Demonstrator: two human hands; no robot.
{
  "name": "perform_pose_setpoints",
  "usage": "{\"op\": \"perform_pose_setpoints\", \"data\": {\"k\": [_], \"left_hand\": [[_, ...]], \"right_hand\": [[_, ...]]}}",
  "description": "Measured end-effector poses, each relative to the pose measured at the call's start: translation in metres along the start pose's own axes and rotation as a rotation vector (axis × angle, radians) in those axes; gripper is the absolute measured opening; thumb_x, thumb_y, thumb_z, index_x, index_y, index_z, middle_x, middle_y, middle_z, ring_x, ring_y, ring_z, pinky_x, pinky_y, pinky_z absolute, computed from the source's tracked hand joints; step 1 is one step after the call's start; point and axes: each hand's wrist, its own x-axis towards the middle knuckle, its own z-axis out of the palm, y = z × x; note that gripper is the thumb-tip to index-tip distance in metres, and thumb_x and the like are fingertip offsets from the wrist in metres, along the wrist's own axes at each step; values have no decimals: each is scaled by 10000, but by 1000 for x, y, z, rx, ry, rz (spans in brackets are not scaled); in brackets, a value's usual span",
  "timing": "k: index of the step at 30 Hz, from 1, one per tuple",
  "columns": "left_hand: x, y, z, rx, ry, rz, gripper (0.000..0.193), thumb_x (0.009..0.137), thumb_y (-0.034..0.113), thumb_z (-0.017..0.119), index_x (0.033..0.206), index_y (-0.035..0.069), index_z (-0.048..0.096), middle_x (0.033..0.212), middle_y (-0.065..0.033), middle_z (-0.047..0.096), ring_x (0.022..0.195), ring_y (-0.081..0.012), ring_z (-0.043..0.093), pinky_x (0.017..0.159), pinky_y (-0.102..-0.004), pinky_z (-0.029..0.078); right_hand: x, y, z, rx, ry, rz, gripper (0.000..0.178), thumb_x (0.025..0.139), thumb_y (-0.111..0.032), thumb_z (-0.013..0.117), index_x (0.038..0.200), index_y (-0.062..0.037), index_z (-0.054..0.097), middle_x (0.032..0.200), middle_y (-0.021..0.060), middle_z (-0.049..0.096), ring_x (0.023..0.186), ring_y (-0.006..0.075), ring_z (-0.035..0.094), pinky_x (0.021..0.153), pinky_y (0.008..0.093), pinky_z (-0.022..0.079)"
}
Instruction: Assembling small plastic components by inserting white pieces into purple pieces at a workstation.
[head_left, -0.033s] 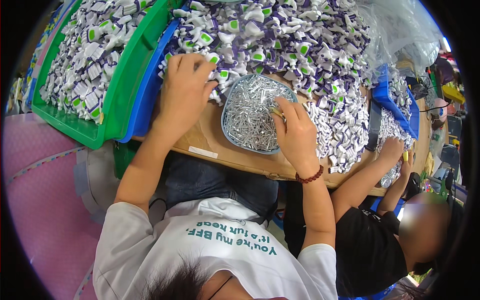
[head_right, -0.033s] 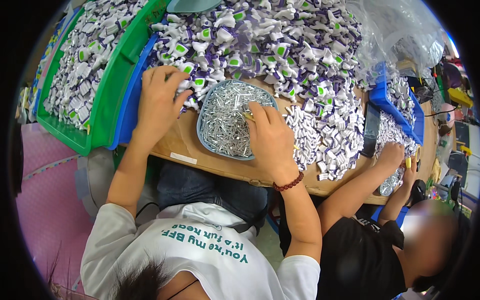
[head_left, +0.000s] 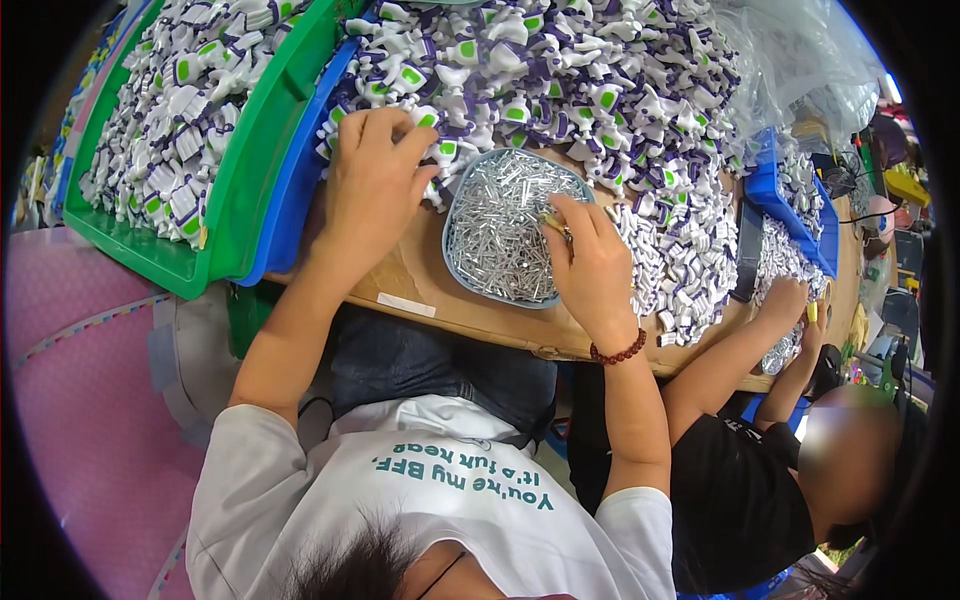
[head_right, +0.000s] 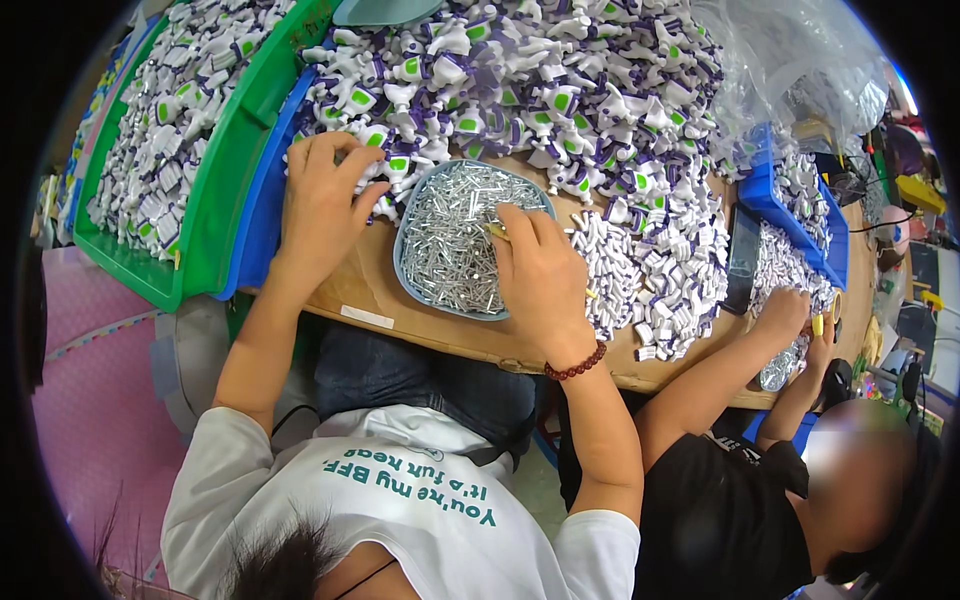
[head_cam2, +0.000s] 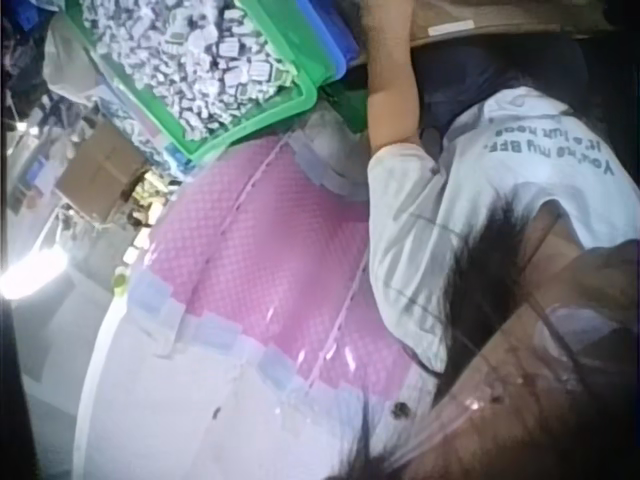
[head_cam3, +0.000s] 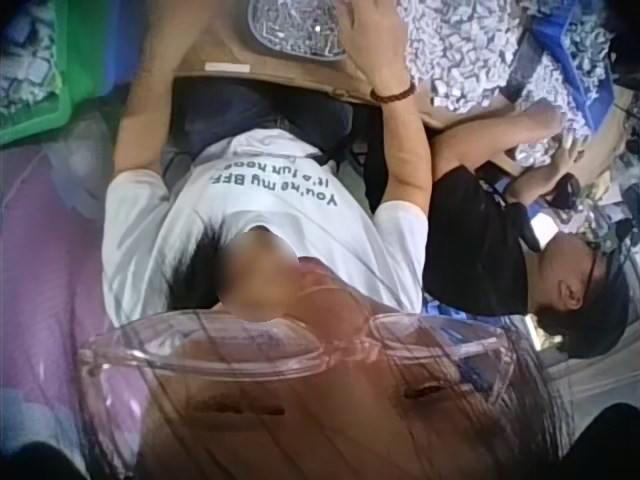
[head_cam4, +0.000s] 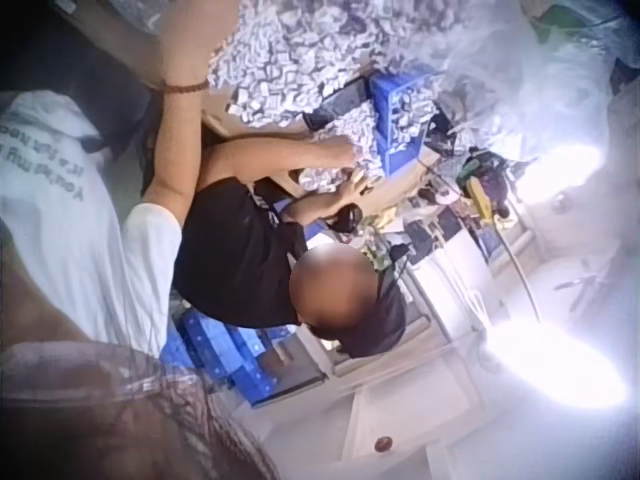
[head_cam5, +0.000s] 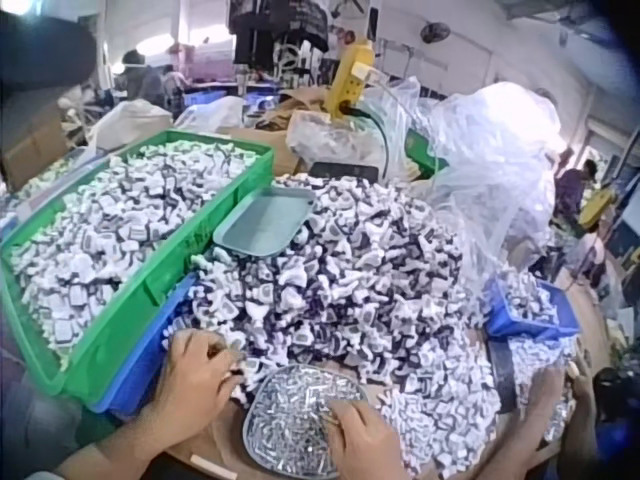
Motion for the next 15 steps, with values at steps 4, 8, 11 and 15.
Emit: {"op": "perform_pose_setpoints", "data": {"k": [4, 8, 11, 15], "left_hand": [[-3, 1, 14, -17, 36, -19, 230, 664, 79, 720, 876, 71, 632, 975, -60, 529, 966, -281, 425, 821, -373, 377], [-7, -2, 18, -28, 46, -3, 205, 664, 68, 708, 852, 61, 625, 969, -60, 526, 968, -280, 428, 830, -365, 379], [-6, -1, 15, -99, 66, -19, 174, 673, 46, 688, 824, 47, 602, 963, -67, 531, 973, -283, 427, 846, -361, 372], [-2, 6, -2, -213, 155, -77, 157, 760, 43, 649, 874, 38, 541, 1005, -77, 555, 908, -224, 488, 801, -315, 399]], "right_hand": [[5, -2, 4, 70, -40, 97, 216, 761, -70, 634, 958, -73, 547, 829, 103, 578, 704, 291, 581, 570, 362, 467], [7, 1, 6, 137, -56, 102, 182, 758, -58, 633, 911, -68, 535, 810, 102, 578, 674, 287, 578, 555, 361, 457], [6, 1, 5, 151, -46, 92, 152, 754, -42, 631, 875, -53, 540, 801, 102, 576, 643, 279, 575, 545, 351, 452], [5, 1, 2, 230, -59, 116, 137, 737, -20, 643, 827, -33, 542, 792, 97, 577, 602, 248, 565, 531, 322, 451]]}}
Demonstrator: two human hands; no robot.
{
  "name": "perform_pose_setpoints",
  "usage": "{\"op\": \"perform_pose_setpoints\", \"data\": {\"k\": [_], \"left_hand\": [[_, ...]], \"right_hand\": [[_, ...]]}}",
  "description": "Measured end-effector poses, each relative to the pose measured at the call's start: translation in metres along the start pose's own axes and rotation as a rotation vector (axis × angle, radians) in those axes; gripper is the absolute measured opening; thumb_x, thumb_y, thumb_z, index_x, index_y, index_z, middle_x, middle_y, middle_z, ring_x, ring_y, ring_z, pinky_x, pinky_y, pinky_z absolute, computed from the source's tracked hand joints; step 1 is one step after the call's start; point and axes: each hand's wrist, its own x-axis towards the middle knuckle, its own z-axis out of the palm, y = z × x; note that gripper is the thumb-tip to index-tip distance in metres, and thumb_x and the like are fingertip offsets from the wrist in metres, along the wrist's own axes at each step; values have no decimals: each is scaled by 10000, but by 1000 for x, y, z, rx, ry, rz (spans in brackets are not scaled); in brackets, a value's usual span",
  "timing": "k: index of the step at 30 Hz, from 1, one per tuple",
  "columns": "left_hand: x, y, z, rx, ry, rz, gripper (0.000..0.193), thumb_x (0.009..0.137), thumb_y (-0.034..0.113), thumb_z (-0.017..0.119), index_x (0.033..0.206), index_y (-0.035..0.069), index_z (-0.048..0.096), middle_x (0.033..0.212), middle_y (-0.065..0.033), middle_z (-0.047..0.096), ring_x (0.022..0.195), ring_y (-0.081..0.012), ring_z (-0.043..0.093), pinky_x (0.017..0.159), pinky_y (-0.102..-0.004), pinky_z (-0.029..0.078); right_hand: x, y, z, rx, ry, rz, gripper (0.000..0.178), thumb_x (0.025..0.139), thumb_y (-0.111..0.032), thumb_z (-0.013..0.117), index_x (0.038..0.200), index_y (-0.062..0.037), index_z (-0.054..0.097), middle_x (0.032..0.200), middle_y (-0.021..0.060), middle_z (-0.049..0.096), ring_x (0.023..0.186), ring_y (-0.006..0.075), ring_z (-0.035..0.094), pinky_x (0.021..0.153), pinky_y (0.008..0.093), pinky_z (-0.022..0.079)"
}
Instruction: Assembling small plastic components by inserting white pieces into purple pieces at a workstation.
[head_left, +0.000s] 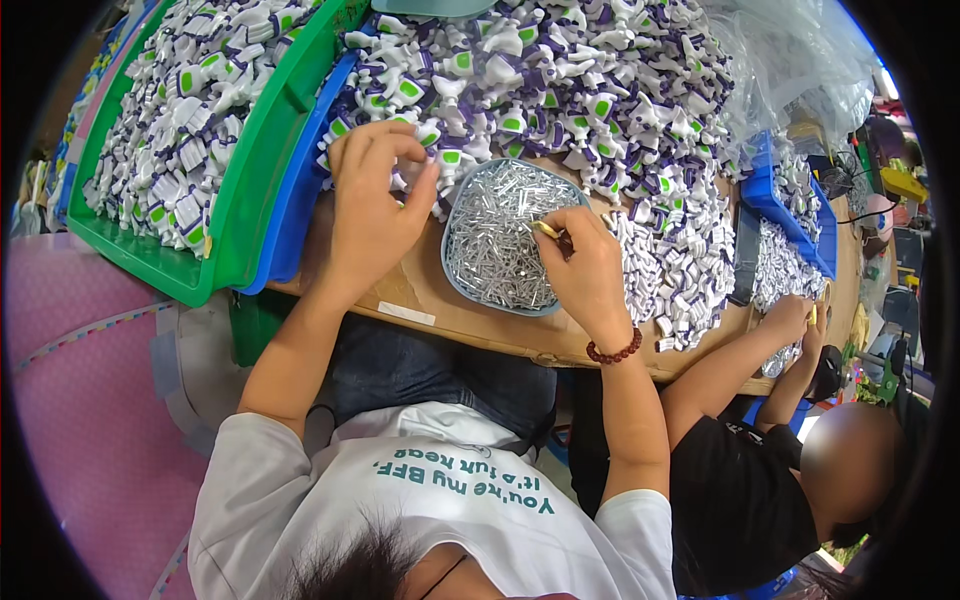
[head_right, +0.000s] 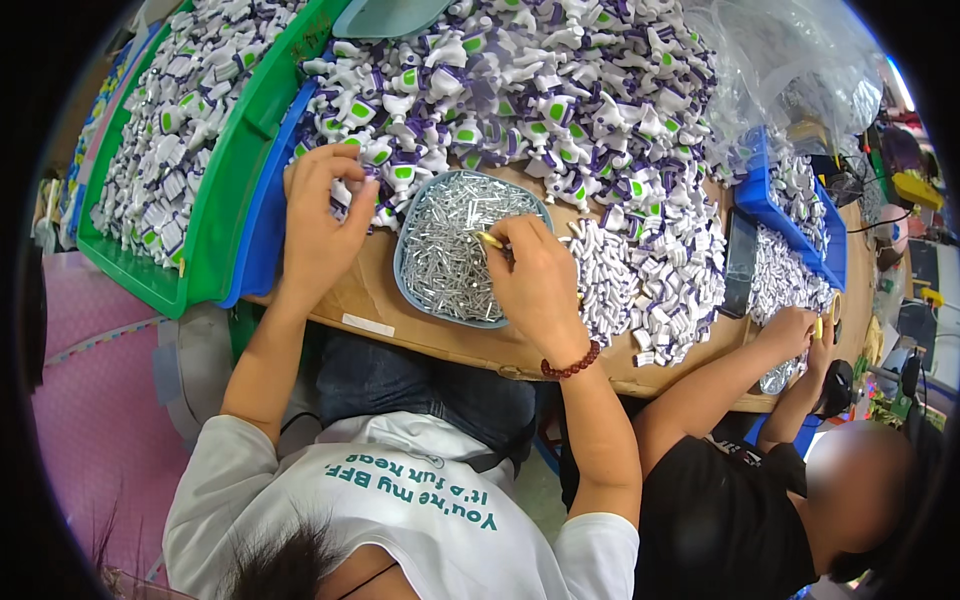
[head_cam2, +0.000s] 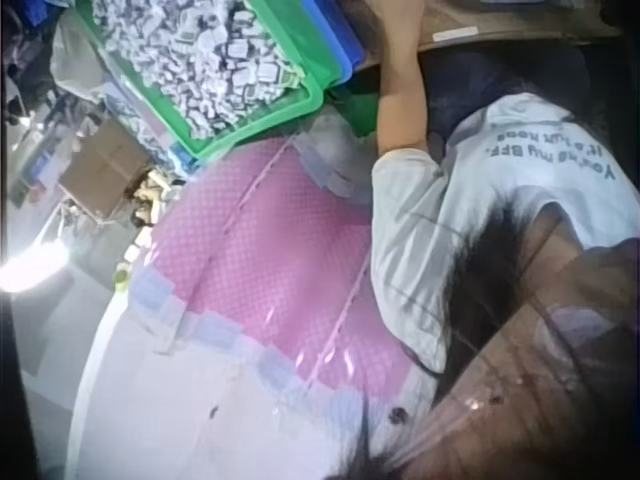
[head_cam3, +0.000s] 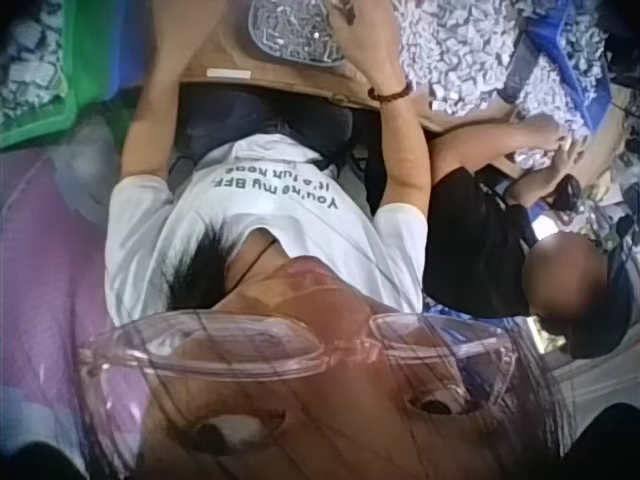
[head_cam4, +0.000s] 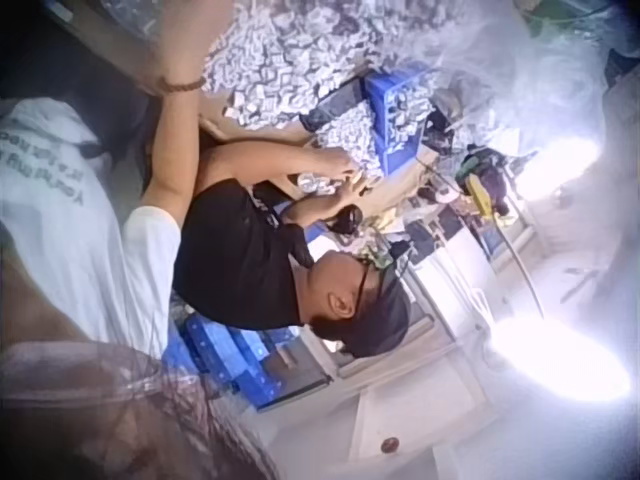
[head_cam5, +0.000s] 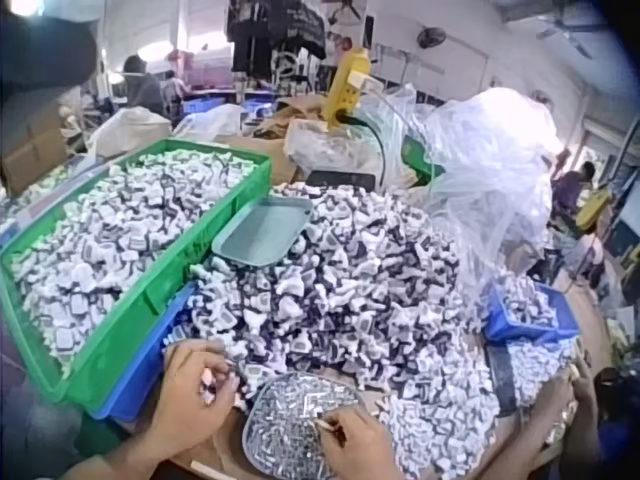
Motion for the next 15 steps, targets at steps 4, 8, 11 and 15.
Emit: {"op": "perform_pose_setpoints", "data": {"k": [4, 8, 11, 15], "left_hand": [[-2, 22, -1, -1185, 65, -493, 142, 901, 92, 529, 1014, 52, 452, 1054, -103, 569, 721, -72, 531, 656, -193, 435], [-14, 27, 0, -1430, -245, -776, 142, 913, 123, 519, 1035, 52, 511, 936, -62, 585, 700, -54, 502, 642, -180, 417], [-27, 40, 10, -1442, -400, -897, 155, 923, 124, 496, 1065, 69, 523, 856, -20, 558, 684, -57, 482, 600, -172, 397], [-36, 56, 12, -1306, -525, -726, 167, 914, 126, 511, 1064, 56, 536, 800, 14, 523, 704, -42, 475, 591, -174, 384]], "right_hand": [[1, -14, -10, 131, 3, 27, 136, 731, 6, 638, 817, -27, 538, 827, 85, 612, 561, 192, 566, 515, 284, 457], [-6, -21, -22, 423, -105, 260, 117, 782, 5, 603, 862, -19, 522, 865, 56, 637, 621, 84, 578, 544, 224, 457], [-12, -27, -27, 704, -117, 359, 113, 824, -4, 578, 927, -12, 530, 864, 39, 628, 706, 53, 569, 597, 197, 445], [-20, -33, -31, 748, -136, 348, 240, 852, 2, 557, 1091, -11, 538, 859, 27, 617, 776, 58, 569, 661, 186, 440]]}}
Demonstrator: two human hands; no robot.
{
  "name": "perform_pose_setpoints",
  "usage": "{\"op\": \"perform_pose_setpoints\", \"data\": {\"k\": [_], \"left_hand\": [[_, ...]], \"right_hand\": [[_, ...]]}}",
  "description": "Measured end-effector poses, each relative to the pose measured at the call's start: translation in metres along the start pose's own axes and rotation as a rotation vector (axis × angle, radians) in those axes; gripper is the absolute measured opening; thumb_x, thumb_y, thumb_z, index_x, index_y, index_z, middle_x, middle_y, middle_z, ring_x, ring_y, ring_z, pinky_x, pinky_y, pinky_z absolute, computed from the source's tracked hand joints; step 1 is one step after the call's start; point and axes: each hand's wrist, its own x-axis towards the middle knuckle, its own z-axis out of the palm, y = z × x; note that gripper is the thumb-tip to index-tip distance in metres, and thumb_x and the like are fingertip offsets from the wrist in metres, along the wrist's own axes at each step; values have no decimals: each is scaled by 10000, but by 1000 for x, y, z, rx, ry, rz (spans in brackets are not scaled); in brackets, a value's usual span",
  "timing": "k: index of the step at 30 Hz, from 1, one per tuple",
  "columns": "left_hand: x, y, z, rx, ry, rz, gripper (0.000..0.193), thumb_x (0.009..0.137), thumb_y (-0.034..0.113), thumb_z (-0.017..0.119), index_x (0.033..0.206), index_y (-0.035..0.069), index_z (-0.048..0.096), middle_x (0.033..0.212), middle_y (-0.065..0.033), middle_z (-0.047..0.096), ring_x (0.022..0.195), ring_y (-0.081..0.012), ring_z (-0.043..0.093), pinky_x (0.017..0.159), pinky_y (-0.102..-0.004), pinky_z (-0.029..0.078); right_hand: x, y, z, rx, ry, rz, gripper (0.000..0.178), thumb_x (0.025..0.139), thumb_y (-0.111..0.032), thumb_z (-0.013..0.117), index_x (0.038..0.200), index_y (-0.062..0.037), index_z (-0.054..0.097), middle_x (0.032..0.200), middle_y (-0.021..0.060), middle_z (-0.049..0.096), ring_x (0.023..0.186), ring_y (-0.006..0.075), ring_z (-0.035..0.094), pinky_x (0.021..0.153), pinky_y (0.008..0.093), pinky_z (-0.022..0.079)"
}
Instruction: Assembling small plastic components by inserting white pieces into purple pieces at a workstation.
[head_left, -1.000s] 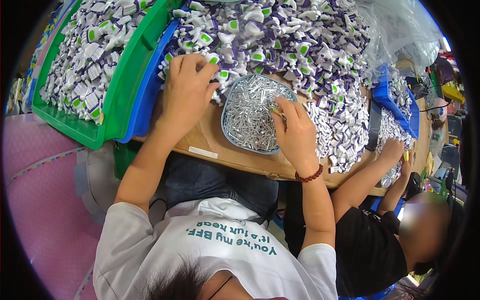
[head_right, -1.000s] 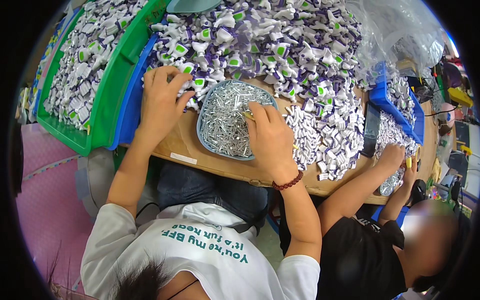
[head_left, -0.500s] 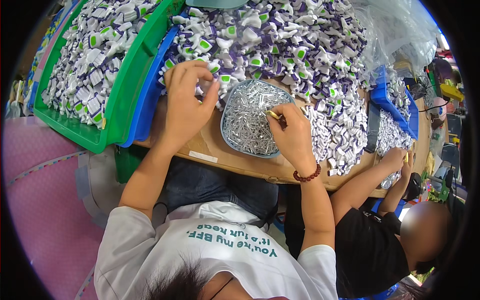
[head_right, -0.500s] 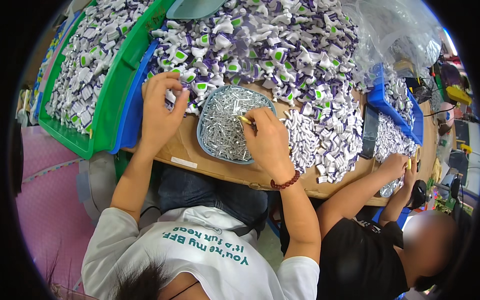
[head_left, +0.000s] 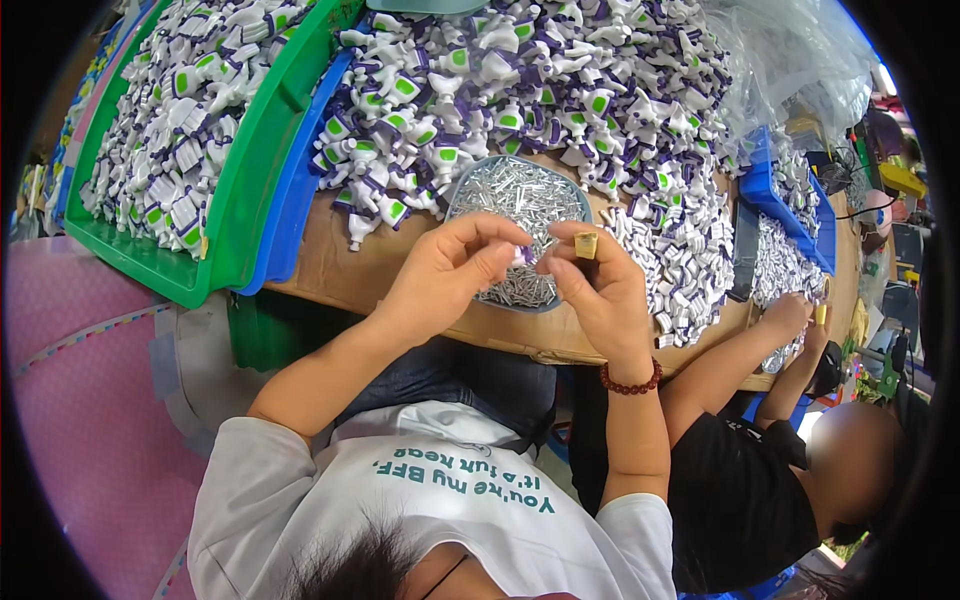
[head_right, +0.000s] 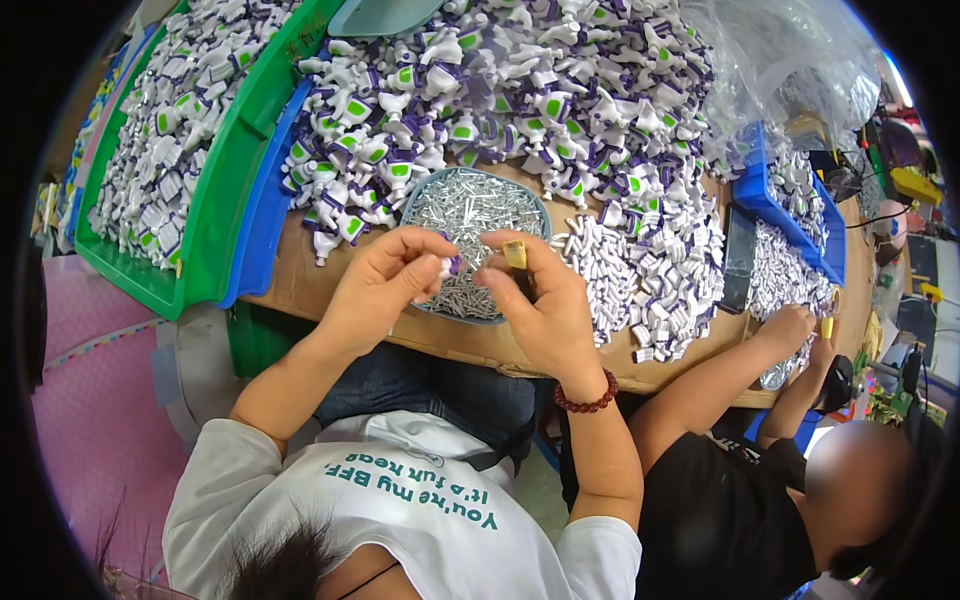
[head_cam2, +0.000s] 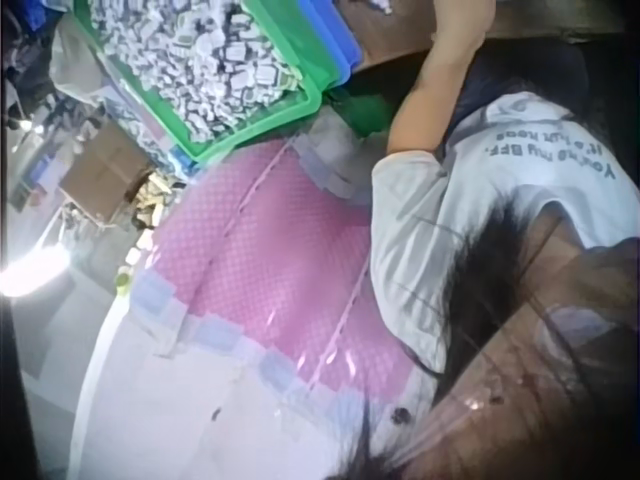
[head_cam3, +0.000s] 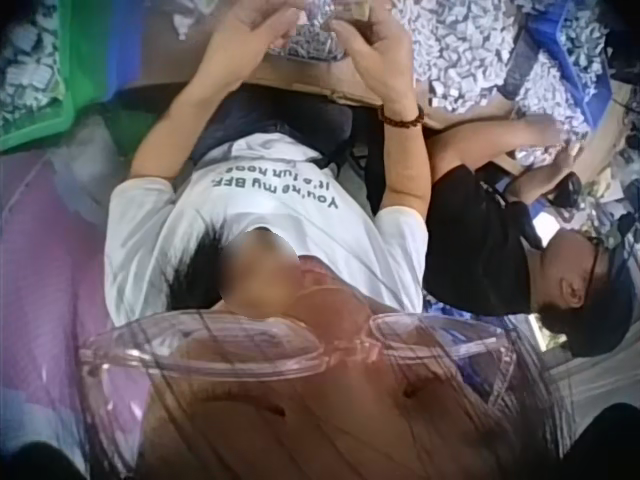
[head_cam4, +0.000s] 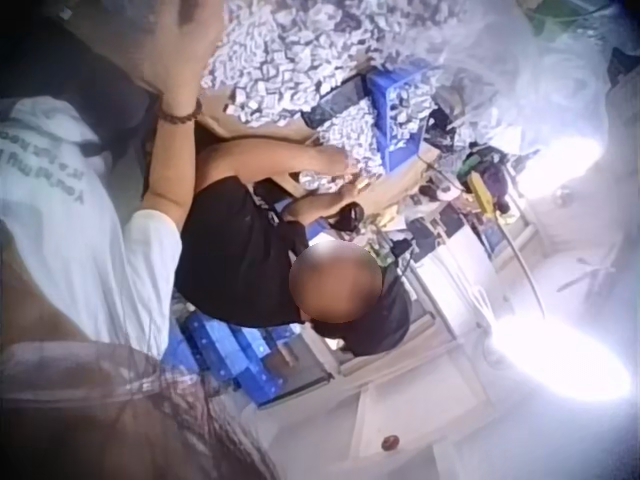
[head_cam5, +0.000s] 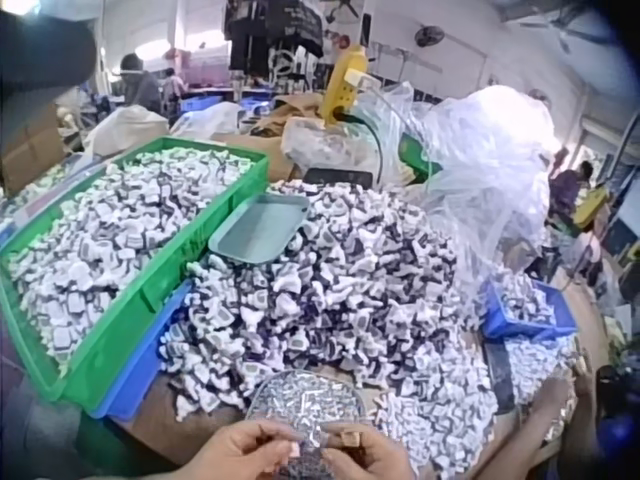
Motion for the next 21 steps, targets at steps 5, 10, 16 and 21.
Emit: {"op": "perform_pose_setpoints", "data": {"k": [5, 10, 16, 21], "left_hand": [[-4, -1, 11, -139, 49, -18, 190, 869, 71, 571, 1052, 35, 537, 920, -11, 566, 826, -62, 523, 748, -199, 425], [-3, -7, 7, -93, -17, 1, 201, 861, 61, 582, 1057, 40, 540, 957, -13, 567, 877, -64, 521, 786, -211, 424], [-4, -7, 9, -106, -4, 22, 191, 854, 57, 589, 1035, 4, 557, 976, -37, 588, 884, -82, 552, 797, -228, 451], [-5, -5, 7, -66, 5, 8, 197, 861, 74, 591, 1051, 39, 549, 954, -9, 577, 842, -48, 510, 746, -199, 415]], "right_hand": [[-10, -3, 1, -51, 10, -17, 127, 829, 2, 593, 944, 10, 643, 877, 32, 632, 769, 85, 578, 691, 192, 450], [-16, 8, 1, -74, 67, -46, 119, 823, -4, 602, 933, -1, 647, 829, 39, 645, 689, 72, 575, 627, 191, 458], [-22, 10, 13, -68, 167, -4, 97, 832, -27, 602, 920, -2, 637, 769, 43, 658, 585, 52, 557, 522, 178, 446], [-24, 13, 19, -124, 174, -17, 79, 825, -15, 604, 899, -1, 625, 754, 62, 652, 602, 69, 570, 546, 191, 457]]}}
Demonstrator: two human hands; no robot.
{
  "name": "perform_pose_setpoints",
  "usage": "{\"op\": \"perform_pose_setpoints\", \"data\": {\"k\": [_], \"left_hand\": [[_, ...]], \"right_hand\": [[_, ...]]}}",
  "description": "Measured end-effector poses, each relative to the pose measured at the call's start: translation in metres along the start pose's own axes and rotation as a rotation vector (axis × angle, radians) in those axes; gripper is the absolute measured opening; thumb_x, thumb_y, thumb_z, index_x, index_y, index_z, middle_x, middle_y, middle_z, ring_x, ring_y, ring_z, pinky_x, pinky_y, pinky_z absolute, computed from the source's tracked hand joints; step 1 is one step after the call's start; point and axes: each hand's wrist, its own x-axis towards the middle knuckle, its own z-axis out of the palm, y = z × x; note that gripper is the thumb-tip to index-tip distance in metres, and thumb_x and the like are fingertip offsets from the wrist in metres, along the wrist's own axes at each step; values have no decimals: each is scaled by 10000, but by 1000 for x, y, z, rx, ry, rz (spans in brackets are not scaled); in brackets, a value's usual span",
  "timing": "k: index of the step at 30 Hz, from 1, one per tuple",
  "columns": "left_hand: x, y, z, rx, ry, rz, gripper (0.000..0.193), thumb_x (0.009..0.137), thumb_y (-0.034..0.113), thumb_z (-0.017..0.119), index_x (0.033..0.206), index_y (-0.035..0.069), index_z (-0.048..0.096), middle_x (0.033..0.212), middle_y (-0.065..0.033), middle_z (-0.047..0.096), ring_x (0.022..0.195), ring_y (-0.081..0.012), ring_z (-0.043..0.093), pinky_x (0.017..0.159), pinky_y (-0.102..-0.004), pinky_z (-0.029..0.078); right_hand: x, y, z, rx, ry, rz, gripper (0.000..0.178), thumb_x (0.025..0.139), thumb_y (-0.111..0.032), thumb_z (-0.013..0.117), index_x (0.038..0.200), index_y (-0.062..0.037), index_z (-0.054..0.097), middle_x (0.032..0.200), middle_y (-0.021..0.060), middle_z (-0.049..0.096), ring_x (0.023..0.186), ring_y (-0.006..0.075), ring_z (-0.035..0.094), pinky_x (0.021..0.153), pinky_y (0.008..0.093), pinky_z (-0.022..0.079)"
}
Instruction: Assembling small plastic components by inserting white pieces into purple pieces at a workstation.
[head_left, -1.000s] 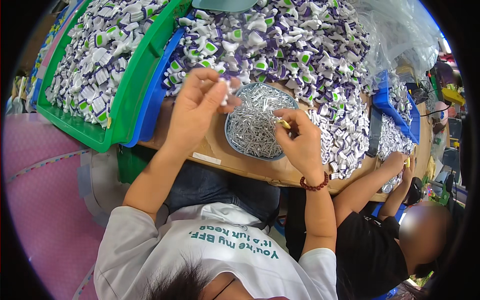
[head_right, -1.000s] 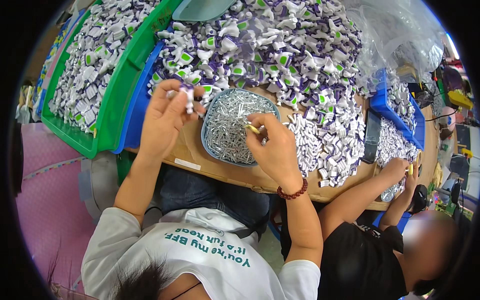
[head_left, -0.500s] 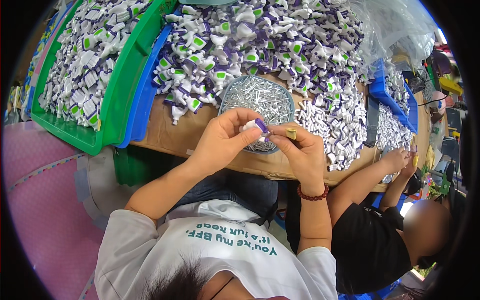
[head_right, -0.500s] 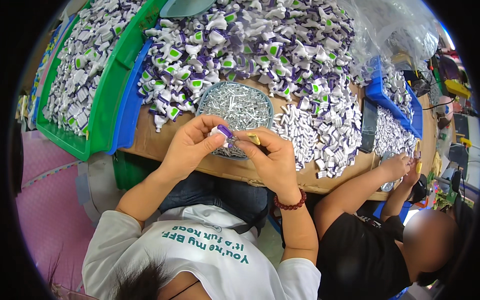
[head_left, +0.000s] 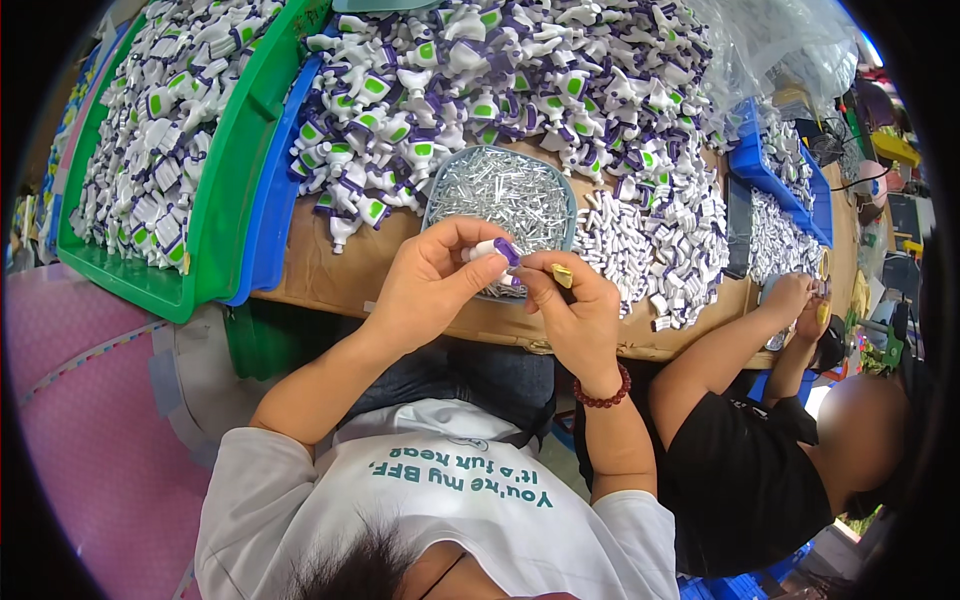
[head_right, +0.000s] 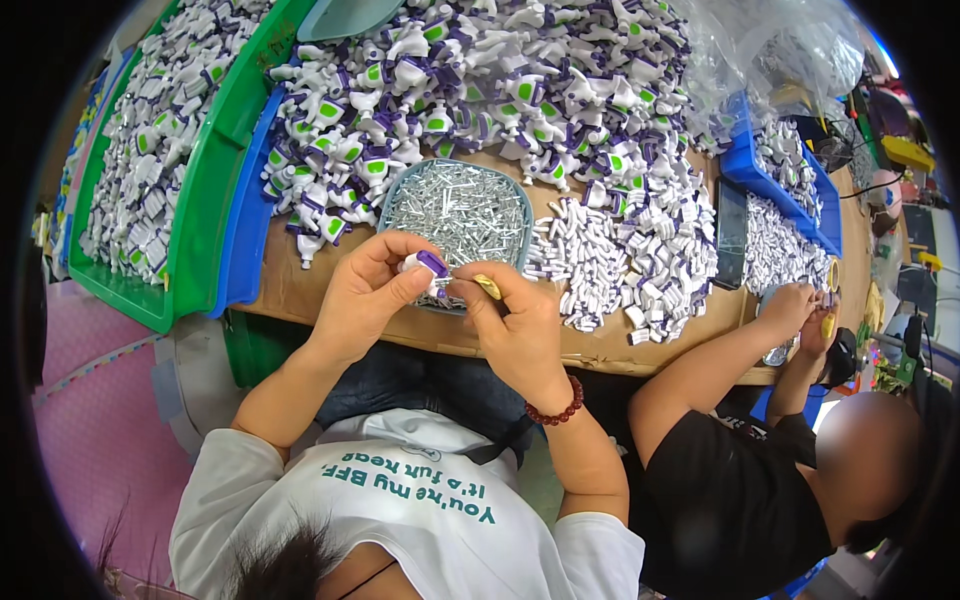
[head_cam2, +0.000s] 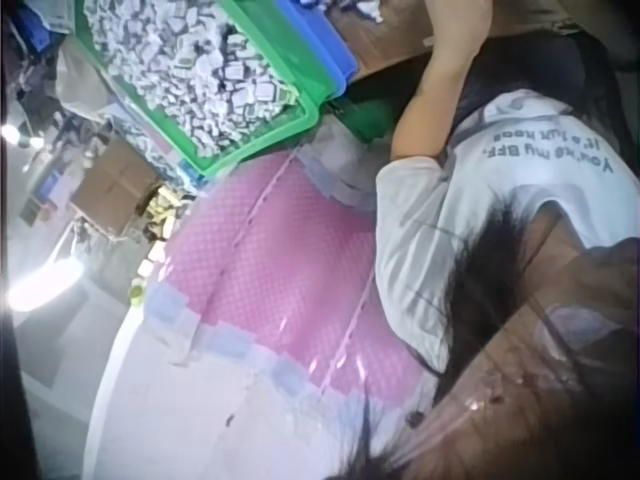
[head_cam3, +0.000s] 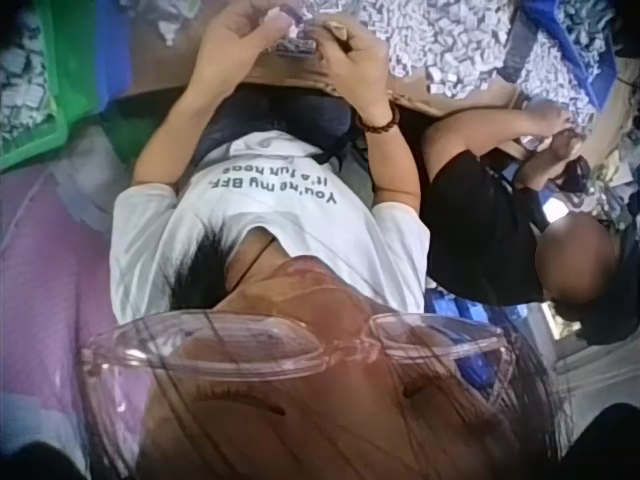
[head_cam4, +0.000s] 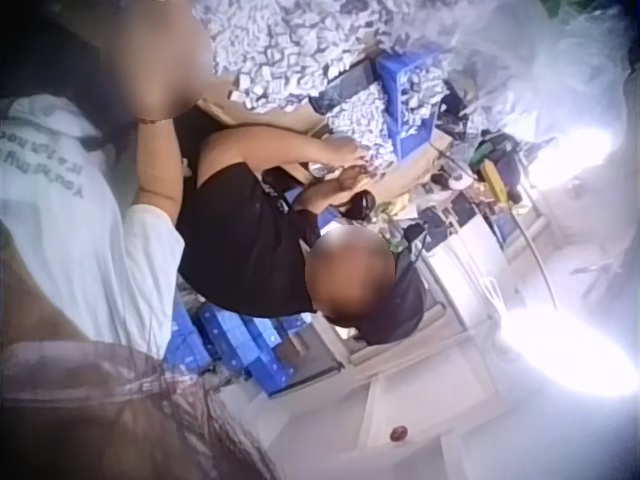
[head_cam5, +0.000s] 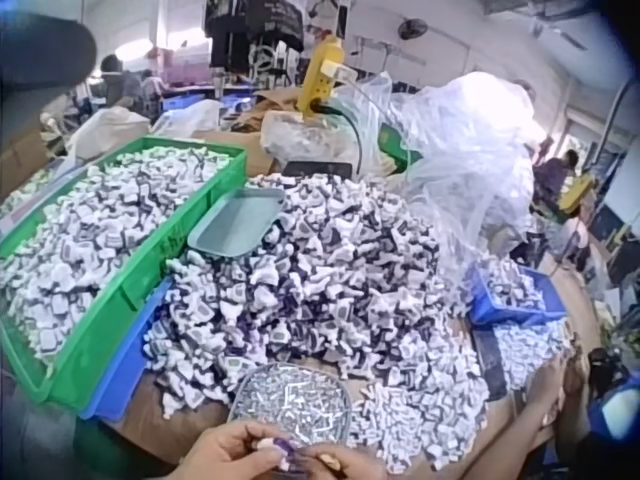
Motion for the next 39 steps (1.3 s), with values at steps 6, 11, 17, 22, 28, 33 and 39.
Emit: {"op": "perform_pose_setpoints", "data": {"k": [6, 11, 17, 22, 28, 33, 39], "left_hand": [[0, -4, 2, 28, -22, 74, 200, 848, 61, 603, 1040, 31, 555, 964, -30, 588, 857, -67, 532, 765, -210, 436], [0, -5, 5, -13, -49, -19, 199, 855, 49, 581, 1050, 35, 549, 994, -84, 608, 831, -109, 578, 717, -218, 477], [0, -6, 2, -79, 12, -63, 193, 884, 50, 526, 1074, 17, 529, 1031, -127, 611, 916, -194, 619, 770, -260, 512], [2, -2, 5, -59, 14, -63, 202, 889, 37, 506, 1088, 7, 514, 1037, -146, 611, 936, -220, 621, 782, -271, 516], [0, -9, 1, 9, -41, -30, 229, 872, 3, 518, 1099, 9, 487, 1042, -164, 609, 941, -201, 617, 779, -276, 519], [0, -10, 2, 3, -46, -61, 213, 860, -7, 537, 1069, 1, 495, 1000, -139, 614, 924, -192, 618, 775, -278, 520], [0, -16, 9, -86, -107, -166, 188, 864, 12, 546, 1048, -1, 508, 981, -111, 599, 889, -167, 610, 754, -272, 518]], "right_hand": [[6, 7, -4, -216, 46, -326, 135, 799, 30, 616, 931, 1, 610, 821, 57, 615, 760, 110, 602, 661, 216, 474], [-1, -1, 7, 247, 112, -86, 124, 794, 61, 602, 904, 5, 588, 829, 29, 611, 770, 95, 587, 696, 219, 478], [15, -1, -37, -239, 155, -125, 90, 801, -7, 607, 889, -20, 615, 832, 44, 638, 709, 85, 572, 648, 224, 452], [36, 28, -76, -1040, 239, -296, 108, 734, -101, 648, 817, -46, 606, 751, 95, 556, 732, 287, 542, 618, 382, 449], [38, 40, -64, -1193, 152, -239, 209, 732, -66, 617, 936, -49, 582, 798, 125, 578, 777, 298, 556, 654, 391, 460], [34, 33, -67, -1120, 147, -223, 292, 724, -15, 579, 1015, -43, 580, 804, 145, 568, 755, 305, 554, 644, 393, 453], [23, 0, -64, -574, 55, -82, 247, 760, 14, 557, 998, -20, 612, 784, 79, 532, 635, 132, 501, 570, 264, 415]]}}
